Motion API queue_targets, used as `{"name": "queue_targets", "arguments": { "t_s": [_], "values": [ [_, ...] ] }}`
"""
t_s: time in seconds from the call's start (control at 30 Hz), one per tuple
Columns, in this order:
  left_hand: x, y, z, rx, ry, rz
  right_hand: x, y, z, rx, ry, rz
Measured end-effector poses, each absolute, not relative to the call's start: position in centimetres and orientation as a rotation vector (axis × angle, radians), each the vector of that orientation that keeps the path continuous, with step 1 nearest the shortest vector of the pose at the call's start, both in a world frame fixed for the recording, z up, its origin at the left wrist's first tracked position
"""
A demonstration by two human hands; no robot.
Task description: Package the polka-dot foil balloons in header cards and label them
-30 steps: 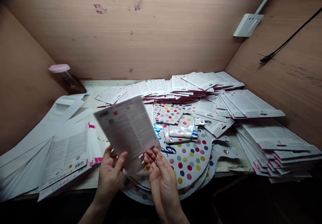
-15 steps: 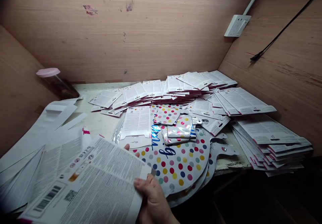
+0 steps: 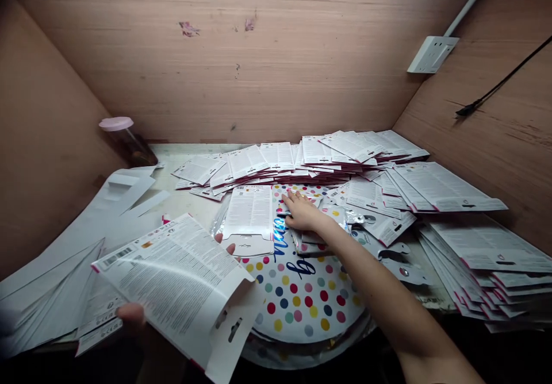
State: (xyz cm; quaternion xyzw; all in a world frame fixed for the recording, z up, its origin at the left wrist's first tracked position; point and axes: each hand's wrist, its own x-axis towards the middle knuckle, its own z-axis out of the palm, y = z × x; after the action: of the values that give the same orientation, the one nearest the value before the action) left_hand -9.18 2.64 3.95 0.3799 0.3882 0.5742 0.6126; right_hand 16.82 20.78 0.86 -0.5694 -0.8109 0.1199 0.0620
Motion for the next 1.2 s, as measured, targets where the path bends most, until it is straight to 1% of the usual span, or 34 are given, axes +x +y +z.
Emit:
{"name": "queue_targets", "arguments": {
  "t_s": [0.07,0.17,0.2,0.3,0.37,0.47,0.63,0.73,0.8,0.87,0.97,1.07,1.13,1.2],
  "values": [
    [-9.0,3.0,3.8,0.783,0.791,1.358,15.9,21.3,0.5,-1.736,-2.413,0.315],
    [-9.1,4.2,2.6,0.687,0.779,1.467,14.8,17.9,1.8,-1.64,-2.372,0.22],
    [-9.2,4.6,2.1,0.652,0.776,1.492,14.6,15.9,2.6,-1.537,-2.373,0.203],
    [-9.5,5.6,1.1,0.585,0.781,1.506,14.4,8.9,5.4,-0.963,-2.344,0.225],
    [-9.4,5.8,1.0,0.589,0.839,1.506,14.0,4.9,6.5,-0.785,-2.393,0.34],
    [-8.4,5.4,1.5,0.628,0.926,1.459,12.8,1.7,5.6,-0.828,-2.393,0.402],
    [-6.0,4.3,1.8,0.677,0.856,1.362,9.4,1.0,2.2,-1.096,-2.281,0.272],
    [-5.7,4.2,1.6,0.602,0.786,1.365,8.6,0.6,2.9,-1.091,-2.288,0.431],
    [-6.0,4.3,1.6,0.527,0.728,1.401,9.3,-0.1,4.2,-1.008,-2.301,0.599],
    [-6.4,4.5,1.8,0.437,0.645,1.451,10.8,-0.8,5.1,-0.935,-2.331,0.679],
    [-6.4,4.3,2.0,0.331,0.52,1.457,12.5,-1.4,4.7,-0.891,-2.414,0.563],
    [-5.1,3.3,1.3,0.348,0.472,1.393,11.9,-1.0,3.3,-0.932,-2.365,0.441],
    [-4.0,2.5,0.7,0.372,0.47,1.346,10.4,-0.3,2.8,-0.932,-2.254,0.442],
    [-3.2,2.0,0.2,0.373,0.471,1.291,8.8,0.1,2.7,-0.907,-2.147,0.515]
  ]
}}
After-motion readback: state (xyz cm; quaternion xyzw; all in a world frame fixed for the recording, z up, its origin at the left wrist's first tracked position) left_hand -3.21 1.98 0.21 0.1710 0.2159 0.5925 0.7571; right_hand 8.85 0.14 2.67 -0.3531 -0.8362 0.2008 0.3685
